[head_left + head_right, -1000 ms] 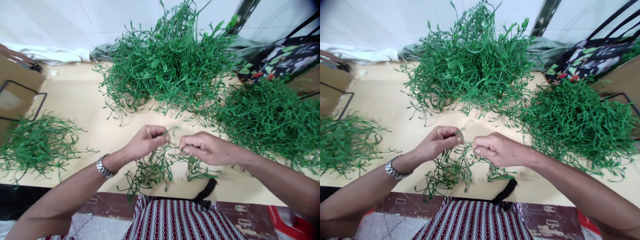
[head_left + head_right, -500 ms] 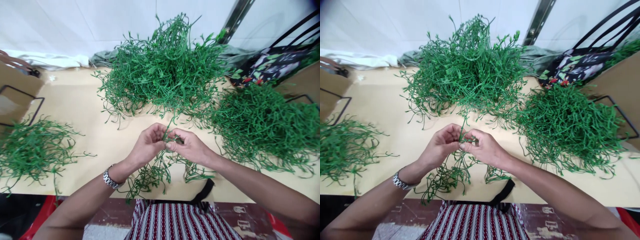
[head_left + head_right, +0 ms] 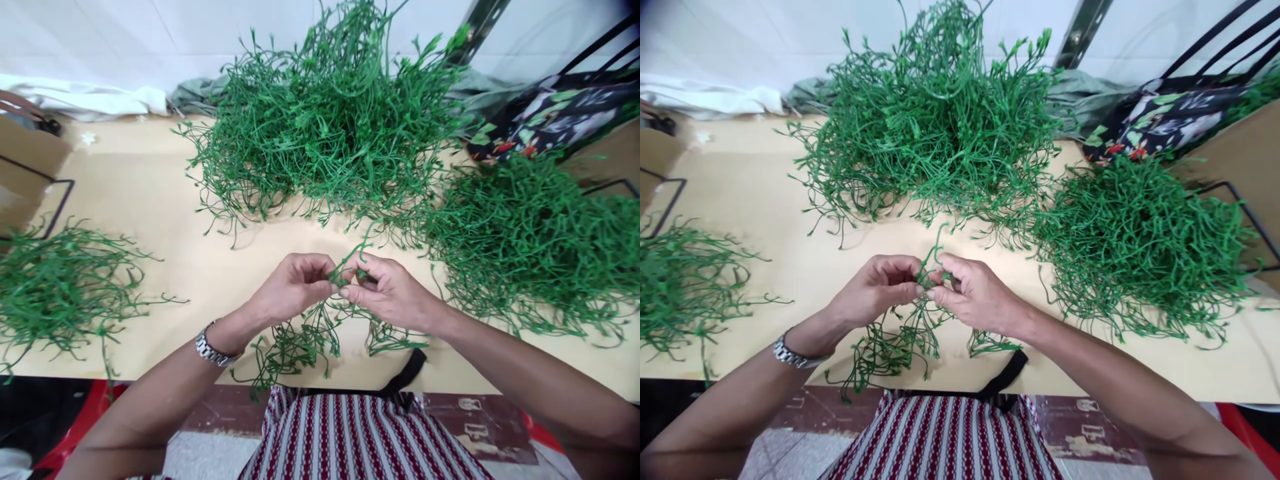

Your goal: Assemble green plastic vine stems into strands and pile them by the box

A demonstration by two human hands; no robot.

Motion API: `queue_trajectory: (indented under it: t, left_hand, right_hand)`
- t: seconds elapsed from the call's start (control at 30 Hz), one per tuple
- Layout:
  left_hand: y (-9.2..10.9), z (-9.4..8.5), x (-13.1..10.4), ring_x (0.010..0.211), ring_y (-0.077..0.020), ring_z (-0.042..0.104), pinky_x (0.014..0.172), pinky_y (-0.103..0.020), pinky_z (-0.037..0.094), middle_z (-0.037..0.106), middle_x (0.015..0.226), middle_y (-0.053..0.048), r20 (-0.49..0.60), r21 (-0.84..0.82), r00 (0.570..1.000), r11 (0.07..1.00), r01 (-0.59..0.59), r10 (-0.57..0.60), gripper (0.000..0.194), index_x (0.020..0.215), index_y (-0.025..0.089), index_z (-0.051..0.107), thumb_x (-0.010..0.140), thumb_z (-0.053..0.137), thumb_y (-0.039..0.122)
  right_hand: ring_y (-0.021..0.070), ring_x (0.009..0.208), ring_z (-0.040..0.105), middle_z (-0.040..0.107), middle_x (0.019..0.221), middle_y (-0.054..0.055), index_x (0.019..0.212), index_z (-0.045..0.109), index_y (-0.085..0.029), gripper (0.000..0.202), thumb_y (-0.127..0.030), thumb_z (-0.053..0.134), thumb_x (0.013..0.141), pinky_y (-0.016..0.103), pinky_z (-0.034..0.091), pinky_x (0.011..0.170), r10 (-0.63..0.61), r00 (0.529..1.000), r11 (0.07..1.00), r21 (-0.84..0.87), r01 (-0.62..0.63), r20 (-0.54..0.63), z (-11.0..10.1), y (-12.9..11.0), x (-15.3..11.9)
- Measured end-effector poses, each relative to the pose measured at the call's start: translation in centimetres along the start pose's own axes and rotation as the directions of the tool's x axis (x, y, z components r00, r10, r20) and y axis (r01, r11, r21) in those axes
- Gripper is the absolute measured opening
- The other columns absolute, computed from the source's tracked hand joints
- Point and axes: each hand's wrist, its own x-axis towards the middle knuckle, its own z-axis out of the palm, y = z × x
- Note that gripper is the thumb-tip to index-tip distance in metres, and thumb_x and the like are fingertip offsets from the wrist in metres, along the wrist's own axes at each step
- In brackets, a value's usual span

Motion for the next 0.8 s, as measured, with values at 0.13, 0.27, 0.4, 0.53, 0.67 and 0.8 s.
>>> queue_trajectory:
  t: [0.13,0.27,0.4,0.53,0.67,0.8]
  left_hand:
    - [0.5,0.3,-0.4,0.048,-0.0053,0.031,0.045,-0.02,0.023,0.036,0.051,0.006,-0.01,0.109,1.0,0.994,-0.02,0.021,0.009,0.062,0.012,0.052,0.068,0.056,0.017]
    - [0.9,0.7,-0.7,0.046,-0.0047,0.03,0.043,-0.019,0.021,0.037,0.05,0.005,0.016,0.166,1.0,0.986,-0.013,0.01,0.008,0.061,0.011,0.054,0.067,0.057,0.016]
    - [0.8,1.1,-0.7,0.045,-0.0041,0.028,0.042,-0.019,0.021,0.034,0.047,0.006,0.07,0.181,0.997,0.983,-0.031,0.018,0.015,0.053,0.012,0.049,0.066,0.056,0.014]
    - [0.6,1.1,-0.9,0.046,-0.0046,0.03,0.044,-0.019,0.023,0.035,0.048,0.006,0.179,0.24,0.984,0.97,-0.046,0.003,0.015,0.051,0.013,0.047,0.065,0.051,0.008]
    - [0.8,1.1,-1.1,0.048,-0.0055,0.032,0.045,-0.02,0.024,0.037,0.051,0.005,0.281,0.253,0.959,0.967,-0.045,-0.029,0.015,0.051,0.013,0.047,0.063,0.047,0.003]
    - [1.2,1.1,-1.2,0.046,-0.0046,0.03,0.043,-0.02,0.022,0.033,0.049,0.005,0.305,0.231,0.951,0.973,-0.027,-0.046,0.018,0.048,0.014,0.044,0.061,0.045,0.002]
  right_hand:
    - [0.0062,0.057,0.04,0.045,0.071,-0.002,0.076,0.049,-0.016,0.008,-0.022,0.055,0.078,0.018,0.031,0.05,-0.067,0.998,0.989,-0.128,0.069,0.021,-0.6,-0.5,0.0]
    - [0.0078,0.06,0.04,0.045,0.07,-0.001,0.073,0.05,-0.015,0.007,-0.018,0.052,0.08,0.02,0.03,0.054,-0.2,0.977,0.944,-0.252,0.212,0.072,-0.9,-0.7,-0.1]
    - [0.0079,0.057,0.037,0.039,0.063,-0.002,0.067,0.044,-0.016,0.013,-0.011,0.047,0.078,0.021,0.028,0.053,-0.244,0.955,0.93,-0.237,0.279,0.169,-1.1,-0.4,-0.3]
    - [0.0076,0.056,0.034,0.037,0.062,-0.002,0.065,0.041,-0.017,0.013,-0.008,0.044,0.075,0.021,0.025,0.052,-0.29,0.888,0.911,-0.181,0.37,0.358,-1.6,-0.1,-0.4]
    - [0.0087,0.06,0.039,0.041,0.065,-0.001,0.066,0.043,-0.017,0.014,-0.011,0.039,0.078,0.022,0.029,0.056,-0.289,0.845,0.927,-0.089,0.364,0.451,-1.9,0.0,-0.2]
    - [0.0095,0.06,0.04,0.042,0.066,0.0,0.066,0.043,-0.017,0.012,-0.013,0.038,0.077,0.023,0.03,0.057,-0.306,0.824,0.933,-0.024,0.36,0.478,-1.9,-0.1,-0.2]
